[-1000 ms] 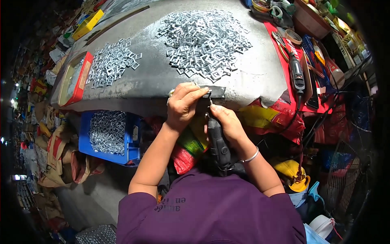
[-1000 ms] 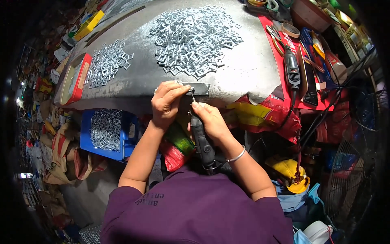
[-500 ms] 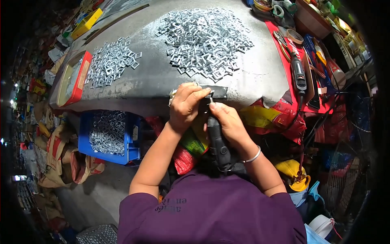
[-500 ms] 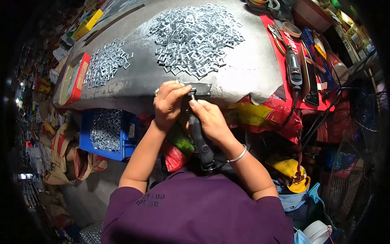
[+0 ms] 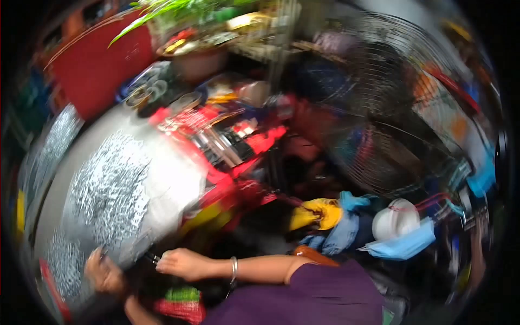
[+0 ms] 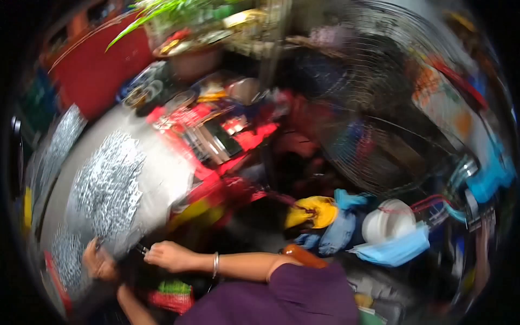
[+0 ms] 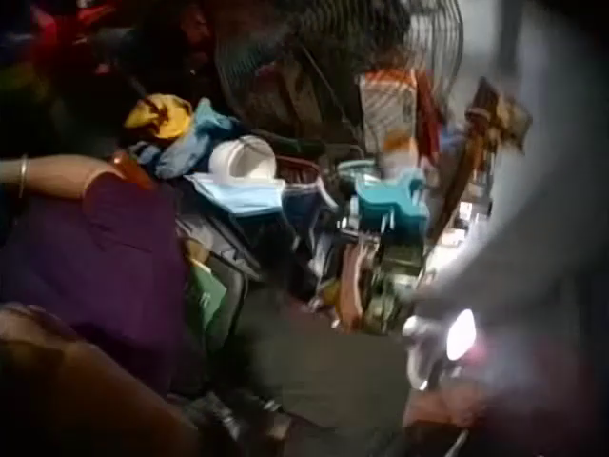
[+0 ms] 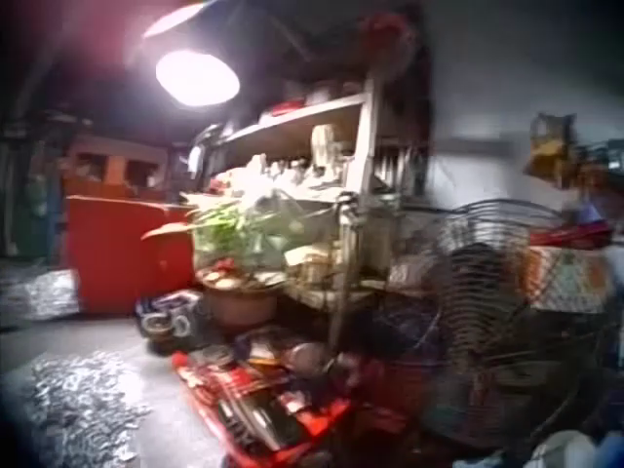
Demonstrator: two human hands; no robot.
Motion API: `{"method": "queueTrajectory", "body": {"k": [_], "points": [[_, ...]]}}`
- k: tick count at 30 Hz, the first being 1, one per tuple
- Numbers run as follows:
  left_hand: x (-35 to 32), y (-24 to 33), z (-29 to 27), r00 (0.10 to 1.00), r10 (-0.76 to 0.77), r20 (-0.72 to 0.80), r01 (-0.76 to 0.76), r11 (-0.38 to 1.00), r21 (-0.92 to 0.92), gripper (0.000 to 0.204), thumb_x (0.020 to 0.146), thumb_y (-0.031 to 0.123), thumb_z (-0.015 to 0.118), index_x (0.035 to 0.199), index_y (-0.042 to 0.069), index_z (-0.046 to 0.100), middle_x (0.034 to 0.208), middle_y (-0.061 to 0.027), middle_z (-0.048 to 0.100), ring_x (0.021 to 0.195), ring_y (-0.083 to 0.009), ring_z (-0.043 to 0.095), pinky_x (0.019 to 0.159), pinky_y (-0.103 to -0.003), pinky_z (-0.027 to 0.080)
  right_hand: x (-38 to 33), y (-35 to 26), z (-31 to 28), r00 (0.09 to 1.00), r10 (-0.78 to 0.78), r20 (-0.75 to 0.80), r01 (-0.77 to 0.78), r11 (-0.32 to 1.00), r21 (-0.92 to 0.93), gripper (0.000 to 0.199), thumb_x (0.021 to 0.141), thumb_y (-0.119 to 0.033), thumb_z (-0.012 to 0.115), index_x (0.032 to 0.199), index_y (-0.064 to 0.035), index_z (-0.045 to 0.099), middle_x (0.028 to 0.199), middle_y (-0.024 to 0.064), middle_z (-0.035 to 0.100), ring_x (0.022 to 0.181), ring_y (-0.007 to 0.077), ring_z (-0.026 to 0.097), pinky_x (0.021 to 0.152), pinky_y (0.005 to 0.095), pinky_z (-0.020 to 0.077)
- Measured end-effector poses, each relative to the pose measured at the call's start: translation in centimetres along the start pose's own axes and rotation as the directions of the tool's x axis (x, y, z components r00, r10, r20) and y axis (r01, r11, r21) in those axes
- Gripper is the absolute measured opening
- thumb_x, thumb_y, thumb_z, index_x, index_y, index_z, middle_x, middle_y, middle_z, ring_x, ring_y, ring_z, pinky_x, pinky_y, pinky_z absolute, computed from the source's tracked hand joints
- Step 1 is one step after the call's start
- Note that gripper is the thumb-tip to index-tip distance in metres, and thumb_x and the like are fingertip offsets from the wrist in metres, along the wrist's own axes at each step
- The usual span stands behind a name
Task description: Assembling small metal hardware components using a power screwdriver at a manual workstation.
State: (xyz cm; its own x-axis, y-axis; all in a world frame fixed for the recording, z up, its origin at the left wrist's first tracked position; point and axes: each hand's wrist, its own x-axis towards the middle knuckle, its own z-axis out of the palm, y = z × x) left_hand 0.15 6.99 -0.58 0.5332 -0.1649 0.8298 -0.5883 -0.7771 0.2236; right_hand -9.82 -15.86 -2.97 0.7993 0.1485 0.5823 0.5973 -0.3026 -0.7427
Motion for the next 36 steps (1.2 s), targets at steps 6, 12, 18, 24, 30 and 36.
{"method": "queueTrajectory", "body": {"k": [6, 12, 18, 24, 30, 36], "points": [[5.9, -21.3, 11.3, 0.952, 0.130, -0.278, -0.158, 0.984, -0.080, 0.008, 0.092, 0.007, 0.067, 0.098, 0.002, 0.071, 0.107, -0.0196, 0.069, 0.088, -0.0343, 0.066, 0.083, -0.042, 0.055, -1.9, -0.3, -4.6, 0.828, 0.559, -0.045, -0.492, 0.763, 0.420, 0.039, 0.105, -0.036, 0.055, 0.079, -0.0068, 0.055, 0.069, -0.0015, 0.051, 0.061, 0.0104, 0.043, 0.058, 0.0284, 0.0404], [11.5, -14.5, 20.0, 0.941, 0.302, 0.150, -0.260, 0.933, -0.247, 0.045, 0.094, 0.037, 0.070, 0.123, 0.002, 0.068, 0.112, -0.0221, 0.068, 0.103, -0.0365, 0.066, 0.096, -0.043, 0.051, -3.0, 0.2, -6.3, 0.798, 0.565, -0.208, -0.449, 0.789, 0.419, 0.040, 0.104, -0.035, 0.056, 0.077, -0.0054, 0.054, 0.069, 0.0012, 0.052, 0.059, 0.0129, 0.046, 0.057, 0.0310, 0.0424], [10.5, -4.9, 16.8, 0.877, 0.032, 0.479, -0.070, 0.996, 0.061, 0.068, 0.094, 0.051, 0.067, 0.139, 0.000, 0.058, 0.128, -0.0248, 0.065, 0.117, -0.0419, 0.062, 0.103, -0.044, 0.050, -3.4, 2.4, -3.7, 0.816, 0.556, -0.159, -0.437, 0.772, 0.461, 0.038, 0.104, -0.035, 0.055, 0.077, -0.0087, 0.054, 0.068, 0.0012, 0.053, 0.054, 0.0122, 0.049, 0.053, 0.0303, 0.0437], [8.6, -6.8, 17.2, 0.887, 0.076, 0.456, -0.089, 0.996, 0.007, 0.065, 0.095, 0.050, 0.063, 0.141, 0.003, 0.058, 0.131, -0.0250, 0.063, 0.120, -0.0419, 0.061, 0.105, -0.045, 0.048, -3.3, 4.5, -2.3, 0.832, 0.537, -0.137, -0.429, 0.781, 0.454, 0.037, 0.105, -0.036, 0.054, 0.078, -0.0099, 0.053, 0.065, 0.0018, 0.052, 0.051, 0.0126, 0.051, 0.051, 0.0310, 0.0451], [7.6, -7.9, 15.7, 0.891, 0.165, 0.422, -0.166, 0.986, -0.034, 0.056, 0.099, 0.045, 0.057, 0.139, 0.006, 0.060, 0.133, -0.0252, 0.062, 0.120, -0.0410, 0.061, 0.104, -0.046, 0.048, -1.9, 5.0, -3.5, 0.847, 0.519, -0.115, -0.458, 0.822, 0.338, 0.038, 0.104, -0.036, 0.055, 0.082, -0.0048, 0.057, 0.069, 0.0018, 0.055, 0.059, 0.0136, 0.050, 0.057, 0.0313, 0.0438], [6.0, -7.0, 13.3, 0.929, 0.245, 0.279, -0.252, 0.968, -0.012, 0.047, 0.100, 0.039, 0.057, 0.137, 0.011, 0.062, 0.134, -0.0250, 0.062, 0.119, -0.0404, 0.061, 0.104, -0.045, 0.048, 5.8, 6.9, -10.7, 0.843, 0.371, -0.390, -0.383, 0.922, 0.052, 0.038, 0.095, -0.038, 0.060, 0.090, -0.0008, 0.065, 0.081, 0.0153, 0.068, 0.069, 0.0303, 0.062, 0.067, 0.0452, 0.0497]]}}
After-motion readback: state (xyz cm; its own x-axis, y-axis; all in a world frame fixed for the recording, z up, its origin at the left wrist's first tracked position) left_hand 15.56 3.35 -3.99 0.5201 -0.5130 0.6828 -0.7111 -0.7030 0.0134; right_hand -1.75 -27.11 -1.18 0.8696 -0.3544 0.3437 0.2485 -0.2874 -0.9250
